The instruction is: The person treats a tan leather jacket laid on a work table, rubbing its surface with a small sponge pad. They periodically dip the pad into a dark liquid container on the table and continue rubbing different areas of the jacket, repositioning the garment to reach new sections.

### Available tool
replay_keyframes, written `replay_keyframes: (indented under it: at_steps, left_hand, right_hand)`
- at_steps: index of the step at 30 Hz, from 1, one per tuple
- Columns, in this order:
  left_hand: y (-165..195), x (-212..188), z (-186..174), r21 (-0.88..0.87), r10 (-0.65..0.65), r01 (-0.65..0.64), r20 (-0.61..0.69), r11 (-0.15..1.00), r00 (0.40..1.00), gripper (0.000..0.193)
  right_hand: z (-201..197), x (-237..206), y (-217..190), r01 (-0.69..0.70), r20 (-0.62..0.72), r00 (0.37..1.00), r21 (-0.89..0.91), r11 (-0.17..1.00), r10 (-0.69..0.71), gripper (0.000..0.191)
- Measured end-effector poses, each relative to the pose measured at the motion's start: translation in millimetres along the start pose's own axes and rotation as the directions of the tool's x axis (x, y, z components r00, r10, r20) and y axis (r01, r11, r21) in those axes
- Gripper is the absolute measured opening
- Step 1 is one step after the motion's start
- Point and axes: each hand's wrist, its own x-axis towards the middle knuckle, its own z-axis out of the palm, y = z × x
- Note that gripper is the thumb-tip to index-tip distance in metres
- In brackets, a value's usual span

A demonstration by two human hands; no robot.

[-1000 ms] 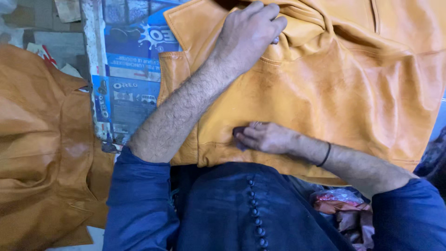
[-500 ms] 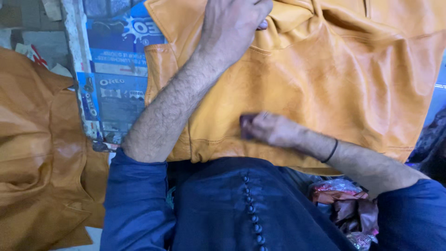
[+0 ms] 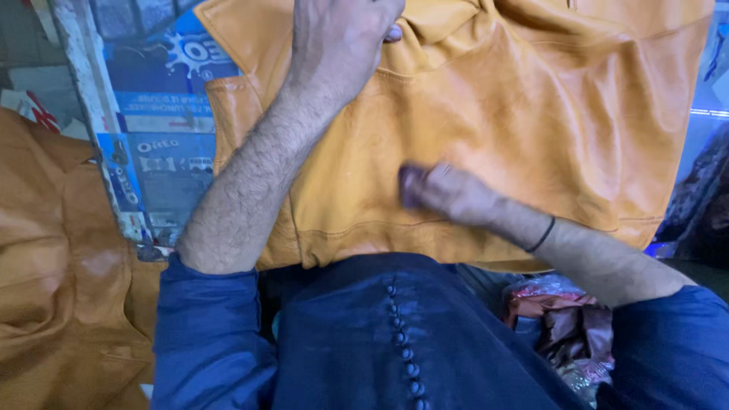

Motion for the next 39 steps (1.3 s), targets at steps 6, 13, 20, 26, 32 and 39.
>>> replay_keyframes:
  at_steps: [6,13,20,26,32,39]
  left_hand:
    - [-1,-3,0,0.010,0.000,-0.001,0.041,1.000,0.999,0.018]
    - [6,-13,-7,0.004,-0.017,0.017,0.007,1.000,1.000,0.020]
    - [58,-139,-37,0.075,-0.406,0.428,-0.203,0.901,0.891,0.067]
    - [78,-238,-29,0.010,-0.641,0.641,-0.036,0.767,0.767,0.083]
    - [66,-278,-21,-0.145,-0.674,0.659,-0.101,0.738,0.732,0.056]
    - [68,-311,-40,-0.141,-0.676,0.665,-0.250,0.734,0.693,0.045]
  right_hand:
    - [1,-2,29,0.197,-0.476,0.663,-0.633,0.748,-0.578,0.041]
    - [-18,-1,24,0.396,-0.410,0.759,-0.326,0.858,-0.506,0.025]
    - [12,-20,34,0.306,-0.646,0.503,-0.488,0.817,-0.574,0.056]
    - [77,-6,-4,0.485,-0.326,0.638,-0.534,0.693,-0.697,0.063]
    - [70,31,-32,0.305,-0.324,0.647,-0.719,0.624,-0.690,0.049]
    - [84,32,-38,0.372,-0.251,0.682,-0.690,0.621,-0.687,0.054]
